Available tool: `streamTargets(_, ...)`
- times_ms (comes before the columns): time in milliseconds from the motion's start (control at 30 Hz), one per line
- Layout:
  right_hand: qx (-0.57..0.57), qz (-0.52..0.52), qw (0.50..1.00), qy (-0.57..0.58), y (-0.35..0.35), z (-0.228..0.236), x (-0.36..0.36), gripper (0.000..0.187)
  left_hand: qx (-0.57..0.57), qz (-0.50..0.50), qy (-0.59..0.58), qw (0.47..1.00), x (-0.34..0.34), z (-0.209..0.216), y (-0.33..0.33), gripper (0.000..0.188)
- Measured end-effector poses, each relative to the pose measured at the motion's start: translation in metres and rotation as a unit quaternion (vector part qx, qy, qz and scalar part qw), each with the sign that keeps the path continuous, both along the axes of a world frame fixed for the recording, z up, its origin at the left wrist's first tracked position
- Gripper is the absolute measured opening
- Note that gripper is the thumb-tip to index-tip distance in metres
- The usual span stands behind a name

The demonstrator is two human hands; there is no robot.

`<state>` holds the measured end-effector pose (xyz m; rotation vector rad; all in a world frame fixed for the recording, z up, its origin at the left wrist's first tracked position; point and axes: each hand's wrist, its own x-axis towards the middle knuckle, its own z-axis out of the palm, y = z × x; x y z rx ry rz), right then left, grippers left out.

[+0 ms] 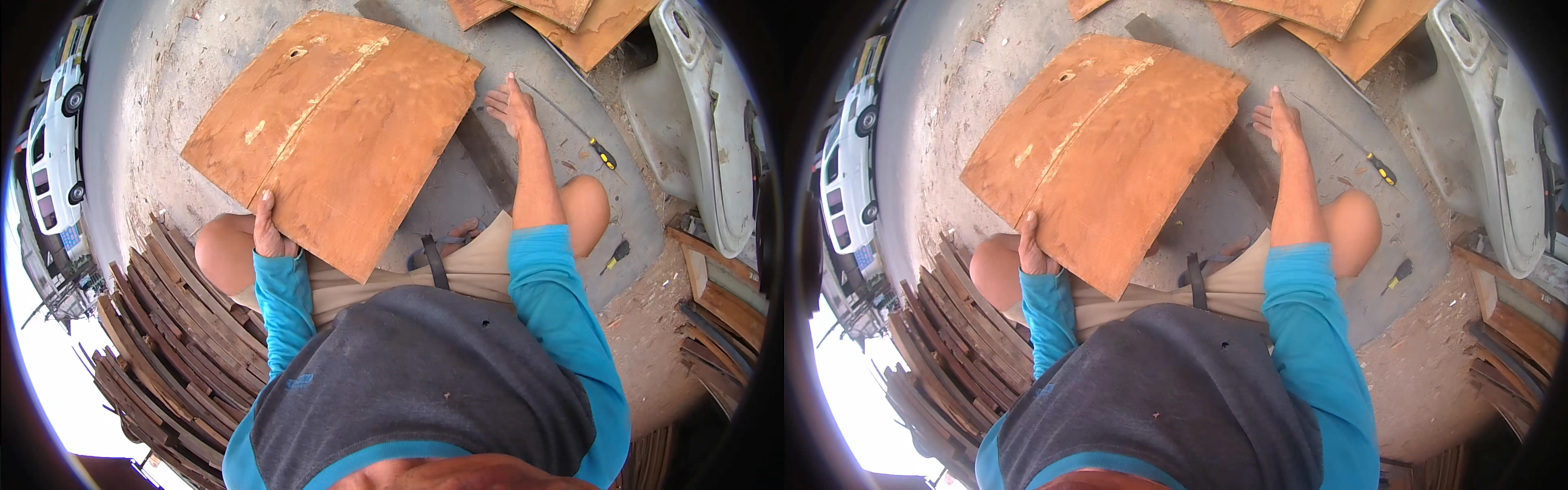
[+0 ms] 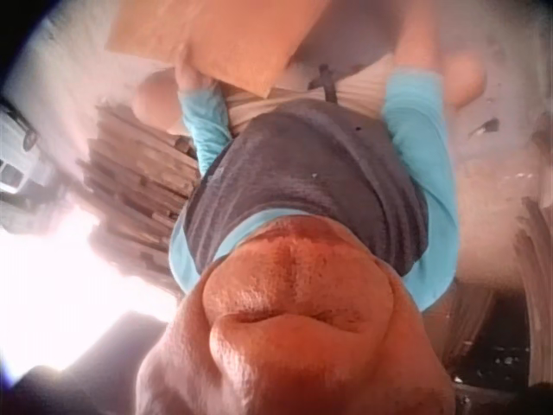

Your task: The person walks through a cluttered workshop, selects a piece of plywood, and sits on the ground. They use a hammer and pliers to remove nails and separate the plywood into smaller pieces.

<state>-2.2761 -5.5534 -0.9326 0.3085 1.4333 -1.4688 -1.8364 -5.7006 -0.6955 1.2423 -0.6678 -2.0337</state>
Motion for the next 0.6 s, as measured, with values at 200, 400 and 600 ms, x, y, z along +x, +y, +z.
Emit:
streamTargets(200,0.128,-0.032,0.990,0.054,-0.021,0.020,0.008,0.095,0.018,-0.026,-0.030,0.999,0.001,0.000,0.028,0.055)
streamTargets(400,0.382,0.118,0.893,0.205,-0.014,0.041,0.003,0.067,0.005,-0.049,-0.076,0.996,0.003,-0.007,0.030,0.058)
streamTargets(600,0.485,0.220,0.784,0.319,0.008,0.056,0.013,0.062,0.026,-0.087,-0.133,0.987,0.014,-0.063,0.015,0.058)
